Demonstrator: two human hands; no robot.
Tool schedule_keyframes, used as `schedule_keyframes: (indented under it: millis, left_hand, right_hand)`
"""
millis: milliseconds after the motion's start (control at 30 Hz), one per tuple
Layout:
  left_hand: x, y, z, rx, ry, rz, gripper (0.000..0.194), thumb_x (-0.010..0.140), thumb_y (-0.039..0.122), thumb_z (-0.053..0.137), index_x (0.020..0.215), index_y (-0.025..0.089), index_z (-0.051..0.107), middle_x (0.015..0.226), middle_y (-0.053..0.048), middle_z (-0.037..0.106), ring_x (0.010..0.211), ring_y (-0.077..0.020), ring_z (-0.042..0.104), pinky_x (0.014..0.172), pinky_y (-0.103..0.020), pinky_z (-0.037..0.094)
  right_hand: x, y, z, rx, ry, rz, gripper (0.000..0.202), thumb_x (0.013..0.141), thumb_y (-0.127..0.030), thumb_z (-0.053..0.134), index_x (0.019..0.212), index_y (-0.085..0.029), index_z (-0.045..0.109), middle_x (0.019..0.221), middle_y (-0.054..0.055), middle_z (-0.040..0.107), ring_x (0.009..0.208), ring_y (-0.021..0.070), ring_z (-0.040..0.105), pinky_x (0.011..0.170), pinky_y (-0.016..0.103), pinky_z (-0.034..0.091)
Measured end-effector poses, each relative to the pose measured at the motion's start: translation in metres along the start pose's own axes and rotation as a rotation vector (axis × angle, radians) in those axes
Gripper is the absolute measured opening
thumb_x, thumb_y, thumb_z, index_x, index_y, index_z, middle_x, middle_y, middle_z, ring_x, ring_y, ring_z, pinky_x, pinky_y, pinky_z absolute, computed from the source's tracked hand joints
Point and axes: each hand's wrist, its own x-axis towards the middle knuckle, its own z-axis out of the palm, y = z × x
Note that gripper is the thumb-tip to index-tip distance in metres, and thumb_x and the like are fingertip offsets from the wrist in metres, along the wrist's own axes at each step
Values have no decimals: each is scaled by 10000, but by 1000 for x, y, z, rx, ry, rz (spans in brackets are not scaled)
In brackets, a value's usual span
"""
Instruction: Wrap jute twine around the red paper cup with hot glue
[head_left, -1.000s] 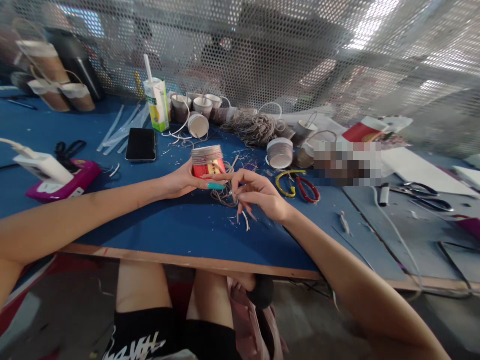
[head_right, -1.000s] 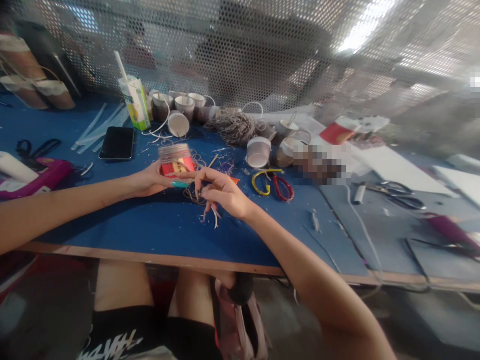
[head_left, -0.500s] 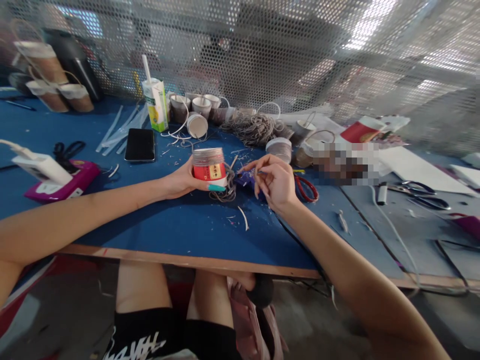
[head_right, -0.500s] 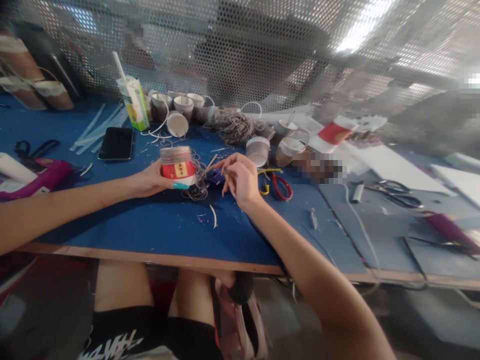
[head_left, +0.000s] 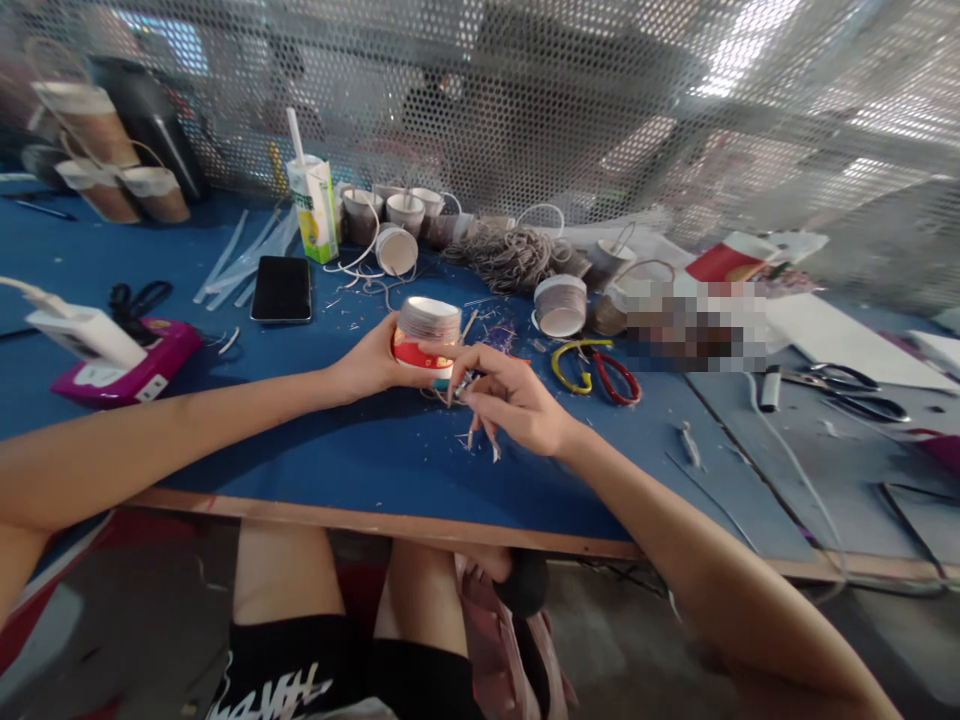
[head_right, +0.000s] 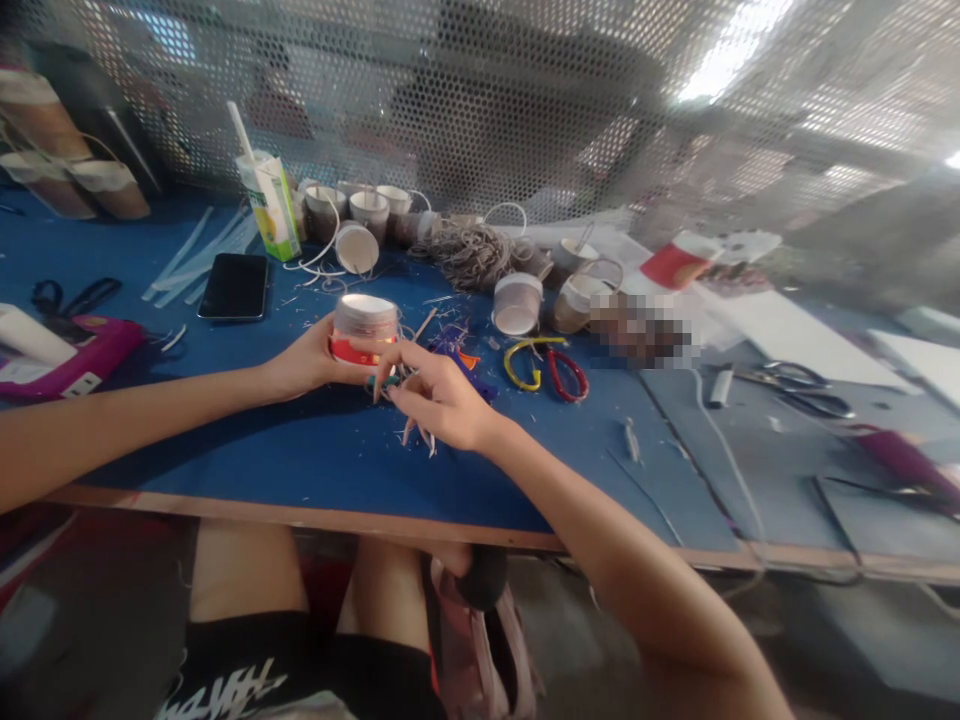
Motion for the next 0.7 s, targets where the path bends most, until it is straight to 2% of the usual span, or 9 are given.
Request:
schedule_keyframes:
  millis: [100, 200, 300, 367, 500, 567, 700]
  left_hand:
    - [0, -2, -1, 32, 50, -31, 762, 475, 308, 1026, 1075, 181, 575, 1037, -49, 727, 937, -211, 696, 921, -428, 575]
    - [1, -3, 0, 15, 79, -55, 789, 441, 304, 1040, 1073, 171, 586, 1022, -49, 732, 926, -214, 698, 919, -435, 575]
    - [1, -1, 2, -69, 79, -61, 799, 433, 272, 1042, 1103, 156, 621, 1094, -84, 753, 982, -228, 712, 971, -445, 561]
    - [1, 1, 2, -149, 53, -63, 755, 459, 261, 1036, 1099, 150, 651, 1100, -90, 766, 999, -230, 722, 994, -443, 554]
    - [1, 6, 0, -258, -32, -82, 645, 474, 225, 1020, 1035, 145, 713, 1019, -74, 789, 965, -223, 742, 970, -411, 569]
    - [1, 8, 0, -267, -65, -94, 638, 450, 195, 1017, 1020, 146, 735, 1006, -72, 797, 950, -221, 745, 939, -396, 583]
    - [0, 11, 0, -266, -70, -71, 667, 431, 178, 1016, 1044, 149, 754, 1045, -82, 809, 1011, -254, 754, 957, -411, 587]
  right_hand:
    - [0, -4, -1, -24, 162, -7, 50, 816, -178, 584, 799, -204, 545, 1174, 96, 797, 404, 27, 485, 452, 239, 500]
    - [-2, -6, -2, -59, 317, -38, 40, 721, -178, 554, 697, -208, 545, 1070, 98, 826, 413, 50, 486, 432, 244, 452]
    - [-3, -4, -4, -108, 435, -67, 45, 694, -186, 529, 663, -218, 533, 965, 89, 833, 414, 68, 478, 440, 258, 426]
    - [-3, -3, -6, -160, 389, -77, 47, 702, -176, 525, 678, -215, 534, 977, 86, 832, 403, 57, 439, 449, 262, 408]
    - [0, -1, -7, -259, 126, -67, 38, 786, -177, 539, 765, -207, 546, 955, 71, 806, 431, 51, 428, 466, 247, 382]
    - [2, 0, -7, -293, 40, -76, 37, 833, -182, 537, 808, -206, 549, 934, 63, 791, 455, 52, 437, 474, 235, 375]
    - [1, 0, -7, -297, -8, -125, 46, 884, -178, 524, 852, -204, 544, 1078, 95, 803, 483, 49, 459, 499, 233, 402]
